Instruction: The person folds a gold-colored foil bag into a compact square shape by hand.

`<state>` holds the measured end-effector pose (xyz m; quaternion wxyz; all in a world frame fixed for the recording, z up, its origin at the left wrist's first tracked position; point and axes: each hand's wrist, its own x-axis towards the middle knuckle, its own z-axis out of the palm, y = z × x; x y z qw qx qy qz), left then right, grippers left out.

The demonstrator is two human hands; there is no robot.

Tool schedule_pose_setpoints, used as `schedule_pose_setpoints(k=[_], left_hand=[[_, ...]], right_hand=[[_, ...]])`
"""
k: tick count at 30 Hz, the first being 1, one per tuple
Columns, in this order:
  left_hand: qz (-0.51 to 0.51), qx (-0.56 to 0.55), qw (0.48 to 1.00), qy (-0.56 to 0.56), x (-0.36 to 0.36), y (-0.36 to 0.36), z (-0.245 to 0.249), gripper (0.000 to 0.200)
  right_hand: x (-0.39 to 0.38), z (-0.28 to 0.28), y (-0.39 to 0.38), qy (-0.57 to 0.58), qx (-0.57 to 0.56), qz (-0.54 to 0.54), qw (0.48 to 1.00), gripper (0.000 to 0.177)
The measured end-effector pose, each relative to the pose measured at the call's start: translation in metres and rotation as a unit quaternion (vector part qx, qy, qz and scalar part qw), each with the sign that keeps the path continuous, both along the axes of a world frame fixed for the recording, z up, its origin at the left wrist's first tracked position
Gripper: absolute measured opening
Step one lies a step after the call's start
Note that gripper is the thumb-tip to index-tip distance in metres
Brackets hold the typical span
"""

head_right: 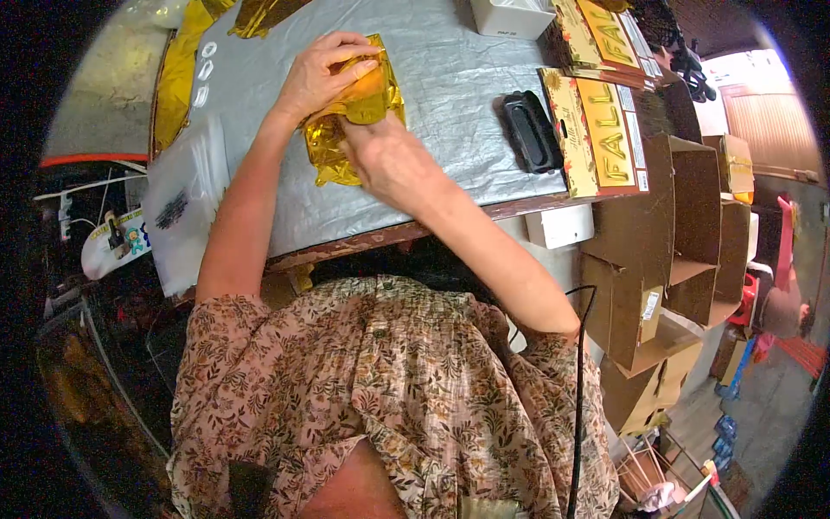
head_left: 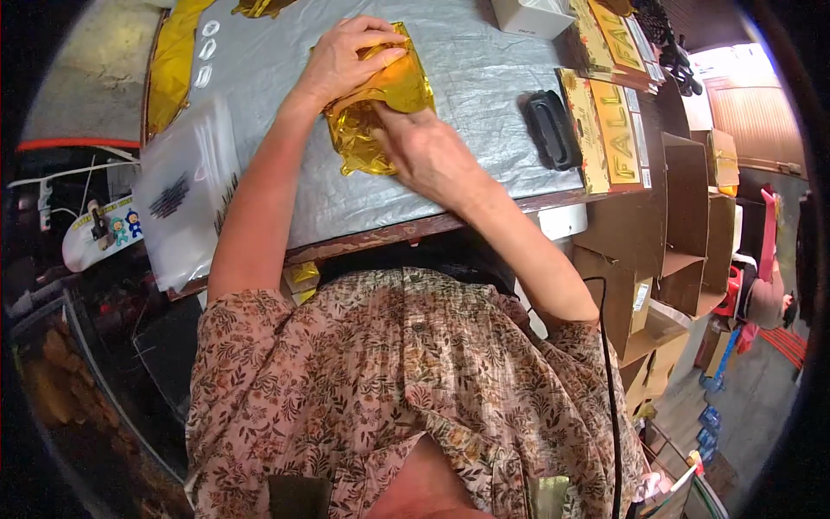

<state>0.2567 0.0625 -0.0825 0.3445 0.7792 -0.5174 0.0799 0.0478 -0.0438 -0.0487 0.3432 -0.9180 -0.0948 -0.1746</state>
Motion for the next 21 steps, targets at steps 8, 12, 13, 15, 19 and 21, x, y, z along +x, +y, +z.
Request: schedule_pose_setpoints(k=[8, 12, 13, 15, 19, 21], left_hand=[[-0.008, -0.012, 1.000, 0.000, -0.001, 0.001, -0.002, 0.024], [-0.005, -0.009, 1.000, -0.002, -0.001, 0.000, 0.001, 0.024], [-0.001, -0.005, 1.000, 0.003, -0.002, 0.000, 0.002, 0.024], [-0.003, -0.006, 1.000, 0.010, -0.004, 0.000, 0.003, 0.024], [-0.004, -0.009, 1.000, 0.008, -0.004, 0.000, 0.005, 0.026], [-0.003, -0.005, 1.000, 0.005, -0.006, 0.000, 0.006, 0.027]], right_hand=[[-0.016, -0.004, -0.043, -0.020, -0.184, -0.029, 0.982, 0.039], [-0.011, -0.011, -0.048, 0.014, -0.276, -0.061, 0.959, 0.058], [-0.010, -0.012, -0.047, 0.014, -0.276, -0.063, 0.959, 0.058], [-0.009, -0.013, -0.042, 0.036, -0.280, -0.051, 0.958, 0.065], [-0.009, -0.010, -0.037, 0.077, -0.292, -0.016, 0.953, 0.061], [-0.009, -0.015, -0.038, 0.038, -0.282, -0.023, 0.958, 0.057]])
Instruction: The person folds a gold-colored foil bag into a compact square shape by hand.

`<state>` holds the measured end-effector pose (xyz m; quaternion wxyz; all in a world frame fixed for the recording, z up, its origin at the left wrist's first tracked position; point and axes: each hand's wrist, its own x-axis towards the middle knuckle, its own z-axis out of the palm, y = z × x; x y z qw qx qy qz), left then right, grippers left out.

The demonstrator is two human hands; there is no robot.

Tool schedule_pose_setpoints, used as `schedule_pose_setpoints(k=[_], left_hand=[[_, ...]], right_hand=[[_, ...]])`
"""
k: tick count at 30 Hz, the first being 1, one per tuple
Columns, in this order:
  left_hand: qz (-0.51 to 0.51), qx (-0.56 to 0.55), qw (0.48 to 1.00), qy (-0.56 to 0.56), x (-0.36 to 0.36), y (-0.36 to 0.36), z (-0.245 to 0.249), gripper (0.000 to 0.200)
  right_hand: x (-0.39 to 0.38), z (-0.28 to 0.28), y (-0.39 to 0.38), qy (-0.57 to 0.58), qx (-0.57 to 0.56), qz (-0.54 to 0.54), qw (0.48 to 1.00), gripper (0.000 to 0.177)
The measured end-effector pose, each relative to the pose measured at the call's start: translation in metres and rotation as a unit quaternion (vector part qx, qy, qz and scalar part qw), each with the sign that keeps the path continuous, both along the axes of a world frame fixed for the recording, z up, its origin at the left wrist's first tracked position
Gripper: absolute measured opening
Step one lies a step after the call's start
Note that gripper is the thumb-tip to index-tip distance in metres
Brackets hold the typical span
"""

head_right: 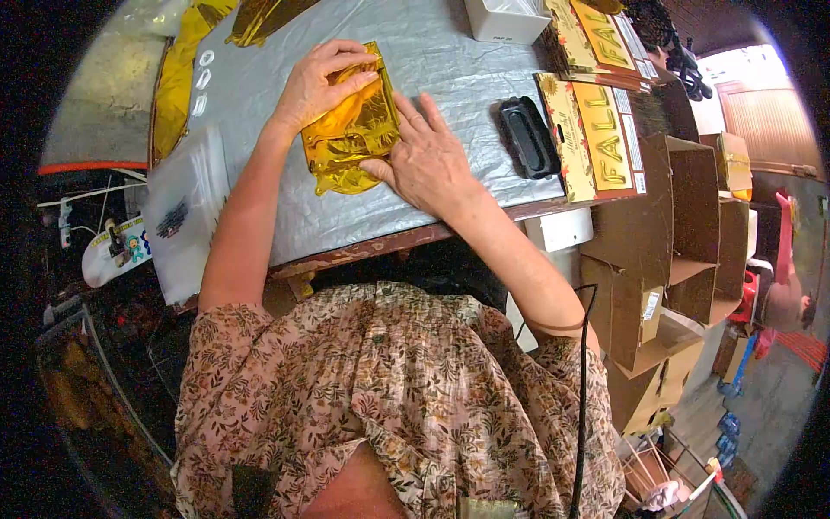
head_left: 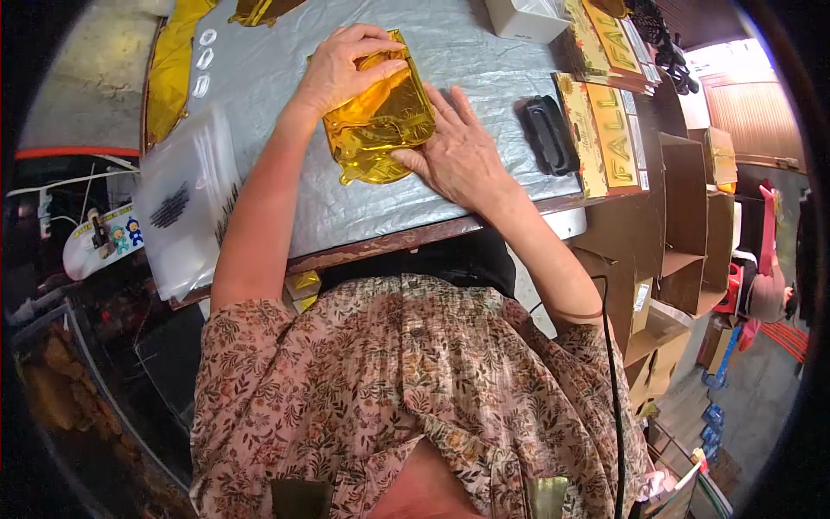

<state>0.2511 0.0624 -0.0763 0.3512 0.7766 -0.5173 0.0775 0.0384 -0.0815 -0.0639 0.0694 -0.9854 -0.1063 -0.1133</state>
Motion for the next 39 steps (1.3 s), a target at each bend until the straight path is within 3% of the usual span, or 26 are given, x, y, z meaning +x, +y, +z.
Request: schedule_pose_setpoints(k=[13, 19, 21, 24, 39], left_hand=[[0.001, -0.003, 1.000, -0.016, -0.003, -0.002, -0.001, 0.038], [-0.008, 0.003, 1.000, -0.028, -0.004, -0.002, 0.002, 0.044], [-0.007, 0.001, 0.999, -0.032, -0.004, -0.002, 0.001, 0.044], [-0.009, -0.002, 0.999, -0.034, -0.006, -0.003, 0.003, 0.044], [0.011, 0.034, 0.999, -0.004, -0.012, -0.007, 0.012, 0.044]], right_hand=[[-0.011, 0.001, 0.006, 0.022, 0.019, 0.011, 1.000, 0.059], [-0.027, 0.016, 0.006, 0.003, 0.102, 0.040, 0.994, 0.054], [-0.032, 0.023, 0.005, 0.063, 0.136, 0.053, 0.987, 0.050], [-0.032, 0.022, 0.002, 0.061, 0.164, 0.060, 0.983, 0.049], [-0.030, 0.014, 0.002, 0.031, 0.149, 0.070, 0.986, 0.054]])
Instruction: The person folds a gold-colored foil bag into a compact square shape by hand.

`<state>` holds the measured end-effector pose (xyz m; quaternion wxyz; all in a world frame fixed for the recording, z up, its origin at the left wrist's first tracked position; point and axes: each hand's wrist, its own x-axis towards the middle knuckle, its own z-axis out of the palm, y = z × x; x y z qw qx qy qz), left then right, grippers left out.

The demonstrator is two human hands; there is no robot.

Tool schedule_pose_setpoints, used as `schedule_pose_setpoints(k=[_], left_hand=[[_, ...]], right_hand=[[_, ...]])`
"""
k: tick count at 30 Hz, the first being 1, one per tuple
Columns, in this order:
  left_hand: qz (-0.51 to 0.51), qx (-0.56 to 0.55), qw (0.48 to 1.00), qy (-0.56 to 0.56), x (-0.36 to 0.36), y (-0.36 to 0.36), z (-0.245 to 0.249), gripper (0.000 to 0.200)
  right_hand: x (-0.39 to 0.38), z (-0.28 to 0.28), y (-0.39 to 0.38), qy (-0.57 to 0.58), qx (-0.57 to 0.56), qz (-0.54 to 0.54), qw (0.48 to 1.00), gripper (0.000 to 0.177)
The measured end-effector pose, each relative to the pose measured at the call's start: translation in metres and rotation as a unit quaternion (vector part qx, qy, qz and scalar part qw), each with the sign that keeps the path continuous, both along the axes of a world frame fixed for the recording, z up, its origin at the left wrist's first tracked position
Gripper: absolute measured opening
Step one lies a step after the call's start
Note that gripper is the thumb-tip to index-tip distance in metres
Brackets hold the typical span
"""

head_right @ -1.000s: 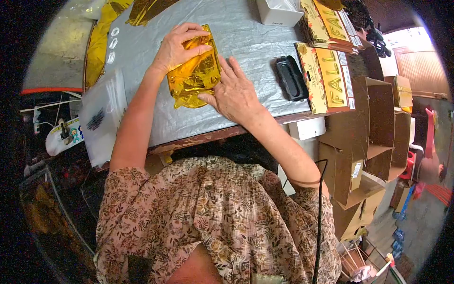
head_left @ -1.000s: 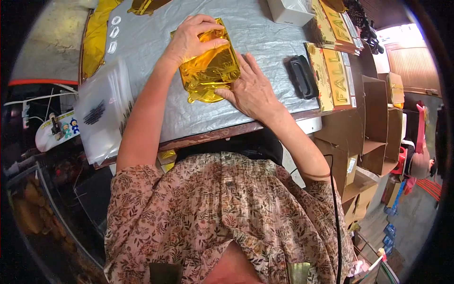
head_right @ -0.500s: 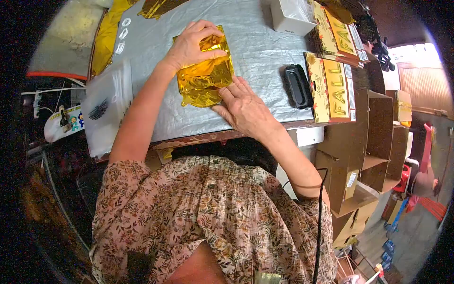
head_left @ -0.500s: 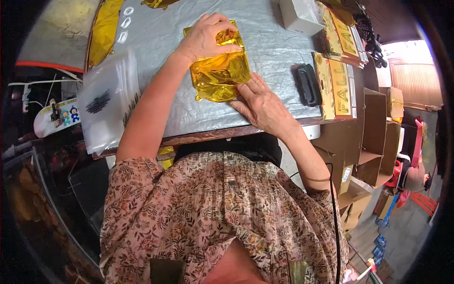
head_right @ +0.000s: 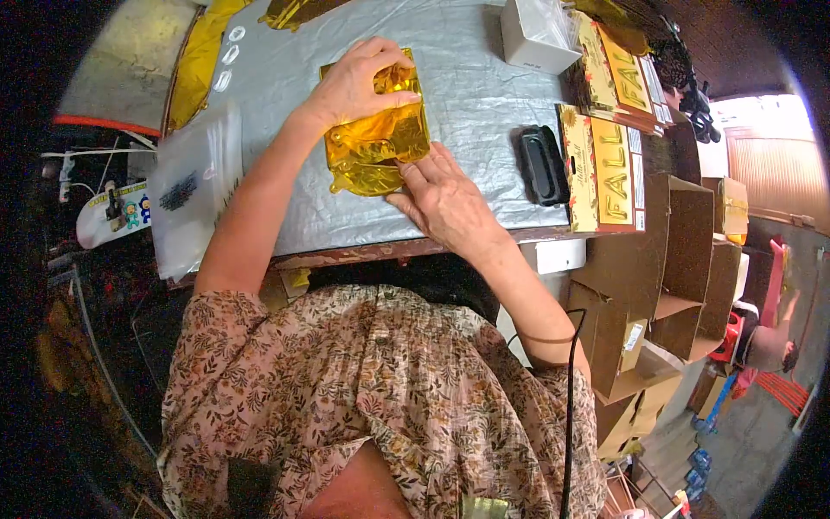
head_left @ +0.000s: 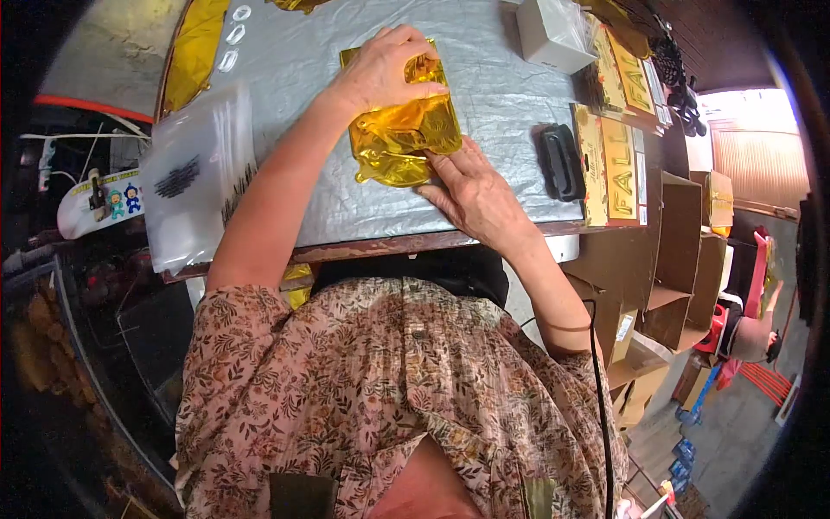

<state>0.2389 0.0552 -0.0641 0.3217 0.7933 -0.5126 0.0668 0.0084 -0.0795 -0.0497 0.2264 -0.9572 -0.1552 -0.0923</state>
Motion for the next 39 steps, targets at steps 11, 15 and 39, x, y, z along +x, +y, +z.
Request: schedule_pose_setpoints(k=[11, 15, 39], left_hand=[[0.015, -0.015, 1.000, 0.001, -0.001, -0.005, -0.007, 0.046], [0.020, -0.008, 1.000, 0.000, -0.003, -0.005, -0.012, 0.048], [0.030, -0.050, 0.998, 0.001, -0.008, -0.001, -0.023, 0.061]], right_hand=[[0.005, -0.001, -0.006, -0.022, 0.031, 0.016, 0.999, 0.052], [0.001, -0.001, -0.004, -0.031, 0.045, 0.020, 0.998, 0.048], [0.111, -0.001, -0.035, -0.018, 0.144, -0.093, 0.985, 0.015]])
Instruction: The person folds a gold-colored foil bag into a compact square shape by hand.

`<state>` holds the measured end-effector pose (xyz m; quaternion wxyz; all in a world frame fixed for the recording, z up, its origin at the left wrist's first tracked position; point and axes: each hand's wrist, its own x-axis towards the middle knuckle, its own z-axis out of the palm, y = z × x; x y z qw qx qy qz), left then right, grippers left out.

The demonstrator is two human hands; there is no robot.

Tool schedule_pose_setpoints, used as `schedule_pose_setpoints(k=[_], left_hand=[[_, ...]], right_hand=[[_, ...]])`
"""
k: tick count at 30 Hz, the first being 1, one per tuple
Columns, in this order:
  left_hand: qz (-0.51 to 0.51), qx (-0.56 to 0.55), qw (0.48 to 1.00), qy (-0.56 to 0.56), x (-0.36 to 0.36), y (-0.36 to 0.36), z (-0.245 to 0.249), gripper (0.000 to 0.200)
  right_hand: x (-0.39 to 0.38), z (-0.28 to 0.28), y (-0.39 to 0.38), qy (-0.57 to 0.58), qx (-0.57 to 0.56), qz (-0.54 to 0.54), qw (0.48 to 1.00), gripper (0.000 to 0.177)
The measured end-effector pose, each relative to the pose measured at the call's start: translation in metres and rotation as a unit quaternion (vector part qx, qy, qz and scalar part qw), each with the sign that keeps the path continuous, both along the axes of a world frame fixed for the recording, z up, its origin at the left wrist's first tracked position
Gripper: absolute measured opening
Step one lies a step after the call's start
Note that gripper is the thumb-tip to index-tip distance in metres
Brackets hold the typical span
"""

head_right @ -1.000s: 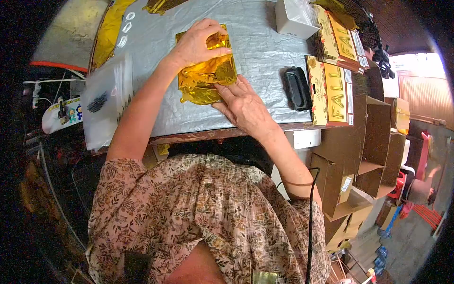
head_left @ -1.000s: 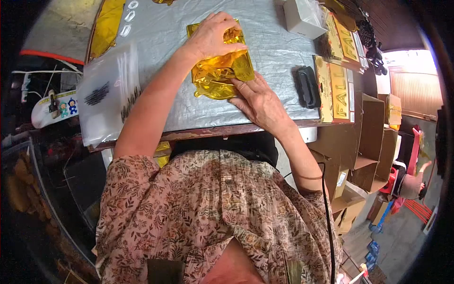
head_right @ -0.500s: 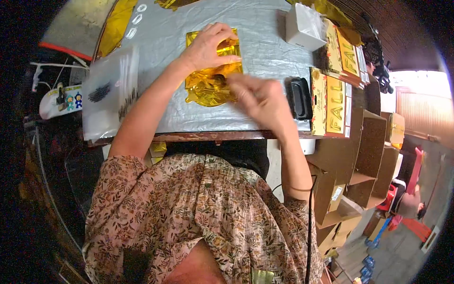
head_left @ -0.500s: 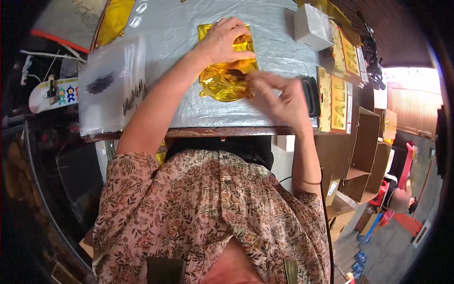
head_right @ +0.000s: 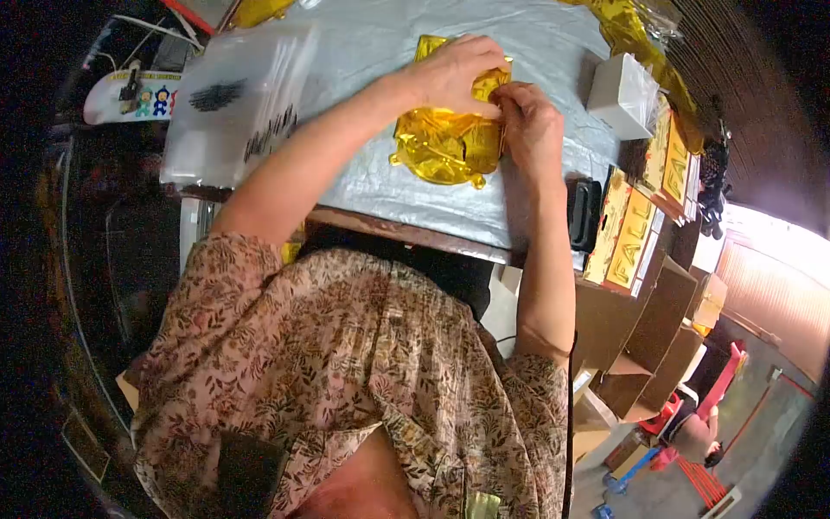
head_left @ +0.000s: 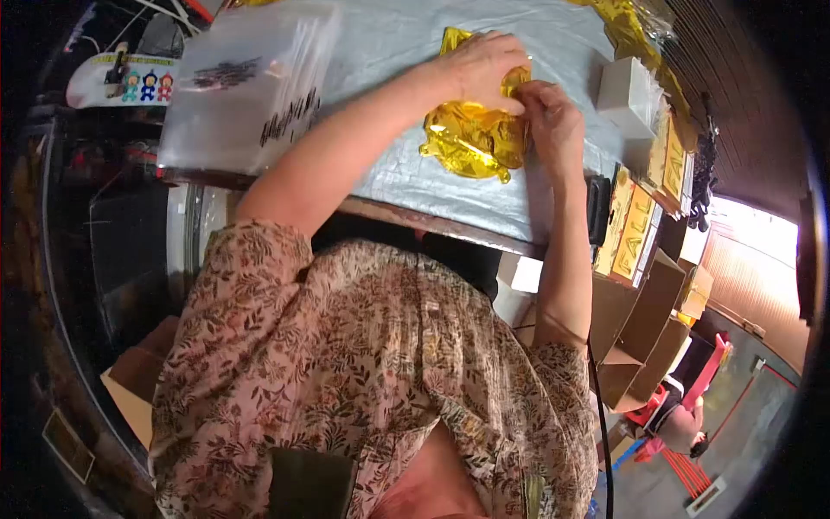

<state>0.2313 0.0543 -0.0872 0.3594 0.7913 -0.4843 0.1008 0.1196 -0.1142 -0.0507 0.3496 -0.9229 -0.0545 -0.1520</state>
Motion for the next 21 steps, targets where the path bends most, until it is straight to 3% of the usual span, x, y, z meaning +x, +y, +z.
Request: schedule_pose_setpoints(k=[3, 5, 6, 10, 11, 13, 17, 19, 21], left_hand=[[-0.029, 0.036, 0.999, 0.011, 0.013, 0.006, 0.011, 0.067], [-0.038, 0.054, 0.978, 0.198, 0.023, 0.015, 0.022, 0.063], [-0.044, 0.042, 0.972, 0.229, 0.030, 0.022, 0.028, 0.049], [-0.025, -0.041, 0.964, 0.263, 0.048, 0.053, 0.018, 0.026], [-0.024, -0.041, 0.964, 0.260, 0.043, 0.059, 0.018, 0.026], [-0.026, -0.036, 0.991, 0.124, 0.030, 0.067, 0.015, 0.025], [-0.014, -0.033, 0.996, 0.083, 0.020, 0.058, 0.010, 0.025], [-0.036, -0.032, 0.999, -0.008, 0.021, 0.046, 0.012, 0.026], [-0.047, -0.044, 0.998, -0.006, 0.013, 0.035, 0.010, 0.027]], right_hand=[[-0.001, -0.003, -0.006, 0.039, 0.011, -0.001, 0.999, 0.017], [-0.001, -0.006, -0.006, 0.020, 0.002, -0.005, 1.000, 0.018], [0.000, -0.007, -0.006, 0.018, 0.001, -0.001, 1.000, 0.018], [-0.002, -0.010, -0.008, -0.009, -0.009, 0.009, 1.000, 0.019], [-0.001, -0.010, -0.007, -0.019, -0.012, 0.006, 1.000, 0.019], [-0.001, -0.010, -0.006, -0.016, -0.008, 0.002, 1.000, 0.018], [-0.004, -0.008, -0.003, -0.011, -0.015, -0.006, 1.000, 0.016], [-0.006, -0.009, -0.003, -0.027, -0.016, -0.008, 0.999, 0.015], [-0.003, -0.010, -0.003, -0.043, -0.013, -0.008, 0.999, 0.015]])
